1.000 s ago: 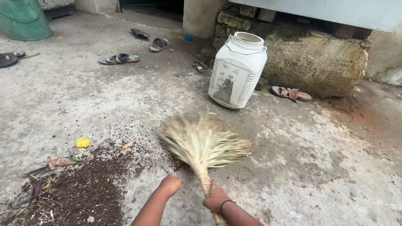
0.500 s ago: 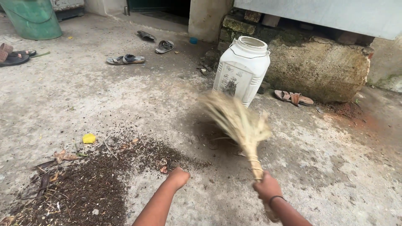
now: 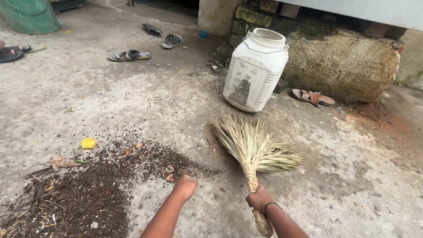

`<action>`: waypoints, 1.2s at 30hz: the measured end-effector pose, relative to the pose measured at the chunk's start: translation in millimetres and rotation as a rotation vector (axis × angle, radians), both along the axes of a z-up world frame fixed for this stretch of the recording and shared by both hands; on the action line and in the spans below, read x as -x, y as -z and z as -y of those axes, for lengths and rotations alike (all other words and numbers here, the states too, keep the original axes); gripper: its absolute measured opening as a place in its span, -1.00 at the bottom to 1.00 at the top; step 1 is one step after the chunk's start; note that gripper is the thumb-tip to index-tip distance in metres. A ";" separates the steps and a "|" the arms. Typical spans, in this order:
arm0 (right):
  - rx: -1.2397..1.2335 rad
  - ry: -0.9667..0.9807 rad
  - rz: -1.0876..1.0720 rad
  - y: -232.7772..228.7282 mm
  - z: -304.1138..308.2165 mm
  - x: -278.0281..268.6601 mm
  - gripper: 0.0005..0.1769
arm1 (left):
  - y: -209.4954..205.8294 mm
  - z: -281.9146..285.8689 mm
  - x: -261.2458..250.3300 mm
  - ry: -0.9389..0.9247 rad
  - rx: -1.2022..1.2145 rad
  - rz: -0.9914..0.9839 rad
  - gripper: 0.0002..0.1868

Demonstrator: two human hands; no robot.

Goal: Sweeping dirt and leaves from a concrete floor using a traditional handheld broom.

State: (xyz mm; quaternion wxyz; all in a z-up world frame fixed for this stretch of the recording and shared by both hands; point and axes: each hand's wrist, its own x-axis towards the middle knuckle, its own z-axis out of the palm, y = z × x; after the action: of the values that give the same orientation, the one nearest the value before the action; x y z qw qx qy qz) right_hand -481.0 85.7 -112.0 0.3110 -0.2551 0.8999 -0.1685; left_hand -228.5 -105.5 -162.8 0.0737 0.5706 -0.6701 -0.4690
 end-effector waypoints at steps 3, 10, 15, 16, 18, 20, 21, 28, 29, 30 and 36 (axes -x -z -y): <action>0.000 -0.127 -0.002 12.2 6.7 -7.4 -0.20 | -5.5 2.9 -2.7 -0.018 -0.019 0.011 -0.36; 0.022 -0.244 0.090 -62.1 7.7 -89.2 -0.22 | -60.5 -14.4 -10.0 -0.023 -0.092 -0.038 -0.29; 0.075 -0.467 -0.131 -111.8 -17.8 -84.5 -0.47 | -57.3 -5.2 -0.9 -0.072 -0.101 -0.144 -0.30; 0.075 -0.461 -0.135 -112.3 -26.2 -73.0 -0.47 | -56.0 -3.8 4.3 -0.066 -0.099 -0.147 -0.30; 0.042 -0.491 -0.288 -111.4 -40.8 -53.3 -0.51 | -50.9 -1.4 8.5 0.036 -0.027 -0.069 -0.42; 0.014 -0.408 -0.326 -107.6 -63.2 -23.8 -0.43 | -55.2 -3.7 15.0 0.047 -0.017 -0.064 -0.45; -0.008 -0.322 -0.361 -105.9 -73.9 -9.3 -0.36 | -58.0 -4.1 17.7 0.061 -0.005 -0.054 -0.48; -0.135 0.075 -0.414 -22.6 -132.6 125.2 -0.25 | -74.8 -16.8 33.6 0.097 0.000 0.023 -0.48; -0.203 0.054 -0.405 1.5 -132.7 143.1 -0.33 | -74.6 -19.4 33.9 0.102 0.022 0.014 -0.46; -0.271 0.032 -0.397 25.6 -132.6 161.2 -0.40 | -74.4 -21.9 34.4 0.106 0.043 0.004 -0.45; -0.342 -0.181 -0.292 -0.8 -69.5 53.2 -0.30 | -74.2 -23.5 31.2 0.115 0.005 0.041 -0.42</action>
State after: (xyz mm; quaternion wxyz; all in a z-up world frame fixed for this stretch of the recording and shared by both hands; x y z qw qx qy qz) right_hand -534.2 155.3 -111.3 0.2303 -0.2999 0.9242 0.0533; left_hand -259.6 -82.0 -88.6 0.0343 0.5405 -0.7042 -0.4590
